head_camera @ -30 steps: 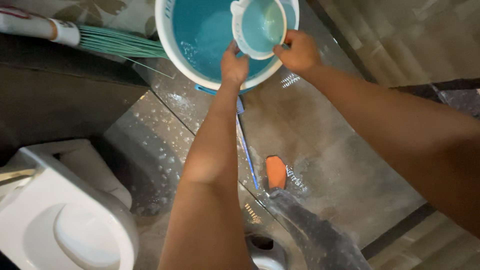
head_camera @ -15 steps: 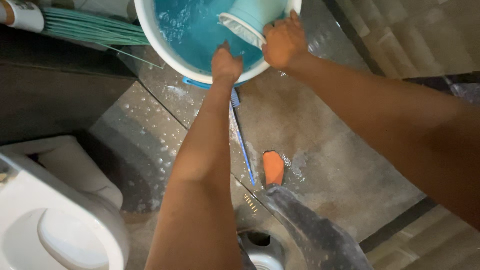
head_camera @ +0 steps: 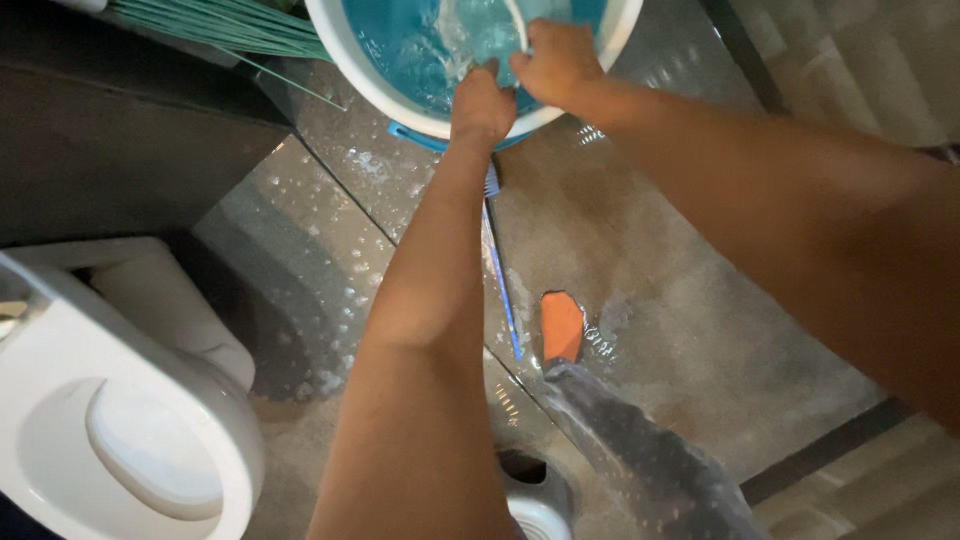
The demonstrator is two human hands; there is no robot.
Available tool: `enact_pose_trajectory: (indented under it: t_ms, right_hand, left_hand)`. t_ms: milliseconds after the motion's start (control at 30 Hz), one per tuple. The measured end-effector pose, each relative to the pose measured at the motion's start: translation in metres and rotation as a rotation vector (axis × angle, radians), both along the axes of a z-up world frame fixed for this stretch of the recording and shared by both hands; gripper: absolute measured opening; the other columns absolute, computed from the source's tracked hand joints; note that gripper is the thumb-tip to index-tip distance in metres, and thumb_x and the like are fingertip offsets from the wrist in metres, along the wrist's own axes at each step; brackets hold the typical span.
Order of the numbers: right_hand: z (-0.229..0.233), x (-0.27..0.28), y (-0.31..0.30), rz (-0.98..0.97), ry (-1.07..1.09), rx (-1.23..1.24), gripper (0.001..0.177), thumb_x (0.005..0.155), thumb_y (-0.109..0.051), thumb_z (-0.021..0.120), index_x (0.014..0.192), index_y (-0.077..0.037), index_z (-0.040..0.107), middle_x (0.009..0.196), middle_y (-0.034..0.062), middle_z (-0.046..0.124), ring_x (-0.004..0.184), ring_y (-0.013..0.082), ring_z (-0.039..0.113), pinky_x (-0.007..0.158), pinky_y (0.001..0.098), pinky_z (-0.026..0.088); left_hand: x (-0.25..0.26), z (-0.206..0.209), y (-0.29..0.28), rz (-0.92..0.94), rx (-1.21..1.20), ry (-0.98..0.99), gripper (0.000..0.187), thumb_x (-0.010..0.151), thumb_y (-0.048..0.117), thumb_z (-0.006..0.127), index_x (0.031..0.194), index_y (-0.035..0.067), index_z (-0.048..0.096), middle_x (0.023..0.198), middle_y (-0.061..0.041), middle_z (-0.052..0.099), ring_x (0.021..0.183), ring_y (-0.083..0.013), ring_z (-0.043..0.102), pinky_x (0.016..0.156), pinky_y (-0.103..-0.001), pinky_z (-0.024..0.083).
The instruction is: The person scrubs the inside of a toilet bowl with a brush, rinses the brush in a bucket, pours water from a cup into the bowl, and flushes the toilet. They then rinse the bowl and floor using a handheld bidet sprayer.
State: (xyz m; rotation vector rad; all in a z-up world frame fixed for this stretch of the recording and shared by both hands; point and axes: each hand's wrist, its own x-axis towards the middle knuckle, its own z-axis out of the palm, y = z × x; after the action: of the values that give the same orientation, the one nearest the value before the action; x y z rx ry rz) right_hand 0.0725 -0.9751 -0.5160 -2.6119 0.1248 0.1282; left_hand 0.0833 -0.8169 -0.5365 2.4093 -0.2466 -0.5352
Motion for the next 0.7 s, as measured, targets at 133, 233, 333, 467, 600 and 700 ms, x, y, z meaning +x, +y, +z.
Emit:
enact_pose_trajectory:
  t_ms: [133,233,333,467,600,700]
  right_hand:
    - [-0.005,0.010,-0.003,-0.229,-0.017,0.306,0.031,0.087,-0.030,0.065,0.095,-0.001,0.072,0.095,0.0218,0.072,0.086,0.0374,0.068,0.079,0.0493,0.052]
    - [0.011,0.005,-0.004,-0.369,0.108,0.575,0.028,0.086,-0.027,0.062,0.095,-0.001,0.070,0.091,0.0174,0.073,0.080,0.0291,0.071,0.075,0.0428,0.054]
    - [0.038,0.000,-0.009,-0.491,0.126,0.983,0.024,0.085,-0.023,0.062,0.093,-0.001,0.068,0.088,0.0118,0.071,0.078,0.0241,0.071,0.071,0.0392,0.056]
    - [0.081,-0.015,-0.003,-0.527,0.098,1.230,0.017,0.081,-0.015,0.064,0.089,0.000,0.065,0.082,0.0097,0.067,0.078,0.0238,0.070,0.073,0.0382,0.059]
    - [0.130,-0.034,0.018,-0.571,0.081,1.026,0.017,0.084,-0.014,0.066,0.087,0.002,0.059,0.079,0.0104,0.057,0.071,0.0237,0.053,0.063,0.0373,0.040]
    - [0.166,-0.053,0.039,-0.386,0.101,1.256,0.014,0.080,-0.014,0.064,0.086,-0.002,0.067,0.083,0.0088,0.070,0.080,0.0195,0.069,0.075,0.0282,0.055]
  left_hand:
    - [-0.002,0.005,-0.002,0.016,-0.052,-0.057,0.058,0.090,0.020,0.072,0.140,-0.001,0.052,0.153,-0.035,0.035,0.140,-0.0487,0.039,0.117,-0.044,0.036]
    - [-0.008,0.033,0.001,-0.011,-0.060,-0.246,0.060,0.085,0.018,0.075,0.138,-0.001,0.055,0.155,-0.034,0.030,0.144,-0.0518,0.026,0.119,-0.047,0.030]
    - [-0.017,0.075,0.003,0.053,-0.140,-0.409,0.045,0.084,0.013,0.074,0.127,0.005,0.066,0.156,-0.026,0.037,0.146,-0.0473,0.031,0.121,-0.048,0.031]
    - [-0.026,0.142,0.014,0.336,-0.291,-0.481,0.030,0.087,0.007,0.067,0.117,0.007,0.069,0.138,-0.014,0.055,0.135,-0.0353,0.053,0.118,-0.044,0.045]
    - [-0.030,0.191,0.041,0.549,-0.389,-0.629,0.036,0.089,0.010,0.068,0.125,0.005,0.063,0.127,-0.015,0.054,0.124,-0.0370,0.055,0.109,-0.046,0.046]
    - [-0.037,0.209,0.074,0.710,-0.463,-0.535,0.043,0.086,0.013,0.070,0.127,0.005,0.062,0.122,-0.016,0.058,0.112,-0.0337,0.061,0.099,-0.044,0.051]
